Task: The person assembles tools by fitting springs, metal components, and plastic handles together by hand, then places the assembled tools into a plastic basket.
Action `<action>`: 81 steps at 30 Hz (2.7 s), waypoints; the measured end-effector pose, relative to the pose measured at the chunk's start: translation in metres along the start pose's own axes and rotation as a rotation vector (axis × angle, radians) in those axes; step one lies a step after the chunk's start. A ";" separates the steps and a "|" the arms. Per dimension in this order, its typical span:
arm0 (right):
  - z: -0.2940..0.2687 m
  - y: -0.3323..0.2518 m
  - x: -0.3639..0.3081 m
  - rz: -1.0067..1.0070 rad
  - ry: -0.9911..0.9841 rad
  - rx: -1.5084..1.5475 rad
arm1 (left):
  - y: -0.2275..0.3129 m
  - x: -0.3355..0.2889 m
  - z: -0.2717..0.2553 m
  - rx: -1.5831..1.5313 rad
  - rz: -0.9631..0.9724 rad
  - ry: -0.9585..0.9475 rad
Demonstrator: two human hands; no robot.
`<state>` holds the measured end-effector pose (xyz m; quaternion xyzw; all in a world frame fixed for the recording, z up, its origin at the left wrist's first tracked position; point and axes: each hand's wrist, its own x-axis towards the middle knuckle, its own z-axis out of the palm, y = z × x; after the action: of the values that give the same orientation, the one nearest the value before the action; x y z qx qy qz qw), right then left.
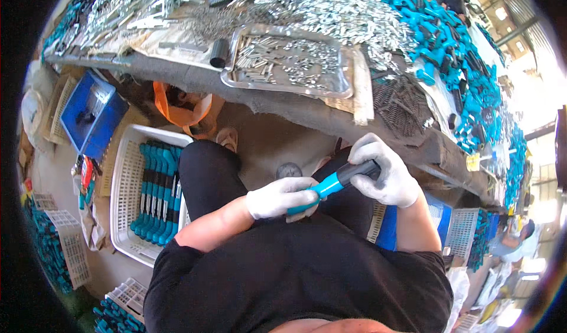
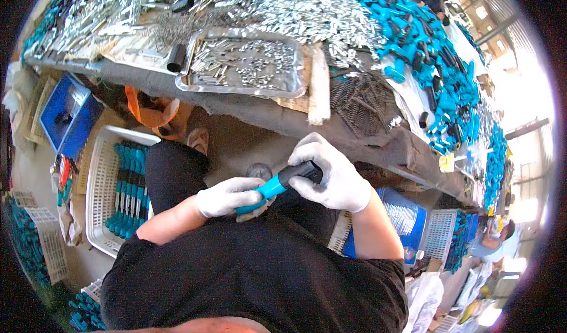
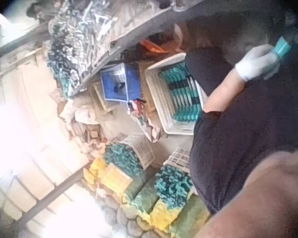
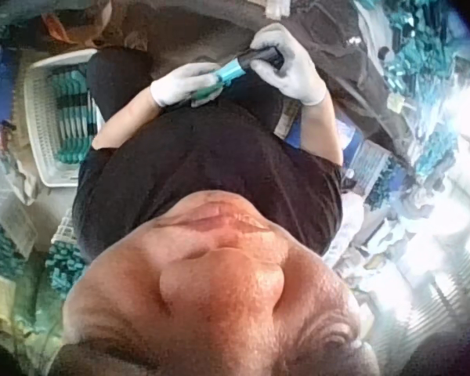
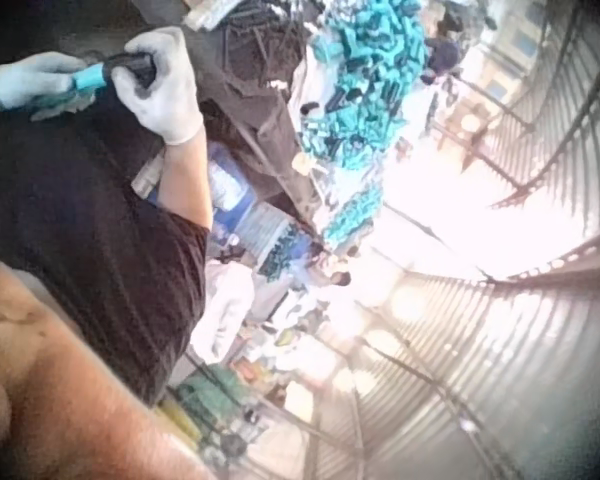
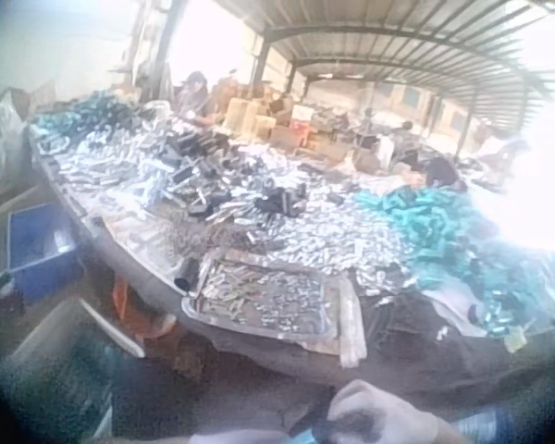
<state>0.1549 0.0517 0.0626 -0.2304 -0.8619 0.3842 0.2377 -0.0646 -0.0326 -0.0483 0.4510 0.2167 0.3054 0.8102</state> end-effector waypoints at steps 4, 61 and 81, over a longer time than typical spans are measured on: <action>-0.001 -0.010 -0.030 -0.069 0.010 0.153 | 0.003 -0.009 0.027 -0.049 -0.029 -0.044; -0.131 0.154 -0.080 0.559 0.561 -0.752 | -0.003 0.045 0.072 0.299 -0.195 0.490; -0.035 0.012 -0.075 0.019 0.076 -0.183 | -0.012 0.054 0.062 0.833 0.048 0.458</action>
<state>0.2362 0.0348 0.0567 -0.2736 -0.8816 0.2968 0.2445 0.0160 -0.0373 -0.0316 0.6634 0.4830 0.3029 0.4847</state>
